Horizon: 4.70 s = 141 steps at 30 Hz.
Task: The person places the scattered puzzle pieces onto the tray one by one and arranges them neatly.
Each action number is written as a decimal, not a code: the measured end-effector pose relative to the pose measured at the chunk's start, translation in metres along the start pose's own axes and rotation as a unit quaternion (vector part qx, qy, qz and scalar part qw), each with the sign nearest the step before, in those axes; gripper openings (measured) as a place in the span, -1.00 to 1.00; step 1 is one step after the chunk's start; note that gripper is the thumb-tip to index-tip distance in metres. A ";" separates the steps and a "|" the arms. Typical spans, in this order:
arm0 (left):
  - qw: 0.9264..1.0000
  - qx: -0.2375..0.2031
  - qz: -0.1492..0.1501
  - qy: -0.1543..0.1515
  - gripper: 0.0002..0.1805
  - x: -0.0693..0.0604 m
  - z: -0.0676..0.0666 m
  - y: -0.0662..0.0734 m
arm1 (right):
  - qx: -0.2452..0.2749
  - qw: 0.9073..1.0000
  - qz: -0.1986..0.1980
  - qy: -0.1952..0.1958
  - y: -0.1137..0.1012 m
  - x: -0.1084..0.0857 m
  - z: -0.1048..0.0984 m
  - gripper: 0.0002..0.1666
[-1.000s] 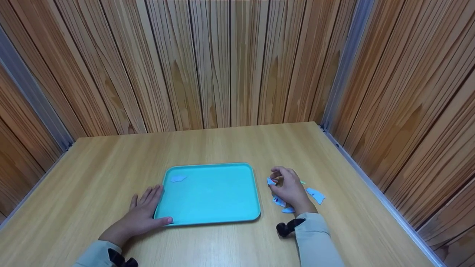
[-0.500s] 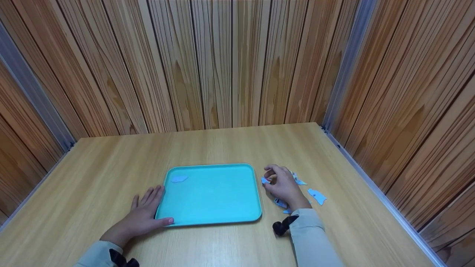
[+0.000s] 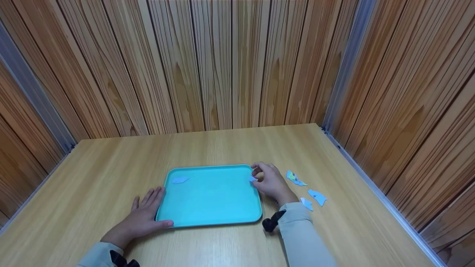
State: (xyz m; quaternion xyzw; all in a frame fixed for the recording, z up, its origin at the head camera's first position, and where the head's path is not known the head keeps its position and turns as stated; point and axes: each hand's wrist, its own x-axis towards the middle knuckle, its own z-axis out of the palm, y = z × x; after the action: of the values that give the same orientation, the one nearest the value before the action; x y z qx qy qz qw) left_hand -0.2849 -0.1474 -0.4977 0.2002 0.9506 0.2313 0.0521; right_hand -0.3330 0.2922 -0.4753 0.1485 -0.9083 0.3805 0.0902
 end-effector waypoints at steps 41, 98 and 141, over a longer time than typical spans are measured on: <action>1.000 -0.008 -0.019 -0.018 0.42 0.002 0.000 0.000 | 0.017 0.997 0.035 -0.065 -0.049 0.037 0.055 -0.57; 0.999 -0.006 -0.025 -0.022 0.40 -0.001 0.000 0.002 | 0.057 0.987 -0.003 -0.148 -0.089 0.073 0.117 -0.59; 0.999 -0.008 -0.020 -0.025 0.40 0.001 0.001 0.003 | 0.042 0.996 0.003 -0.080 -0.090 0.067 0.137 -0.66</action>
State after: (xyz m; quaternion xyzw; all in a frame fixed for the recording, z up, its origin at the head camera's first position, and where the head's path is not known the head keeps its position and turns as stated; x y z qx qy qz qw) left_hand -0.2850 -0.1444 -0.4973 0.1861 0.9511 0.2325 0.0818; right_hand -0.3724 0.1206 -0.4920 0.1797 -0.8962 0.4056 0.0094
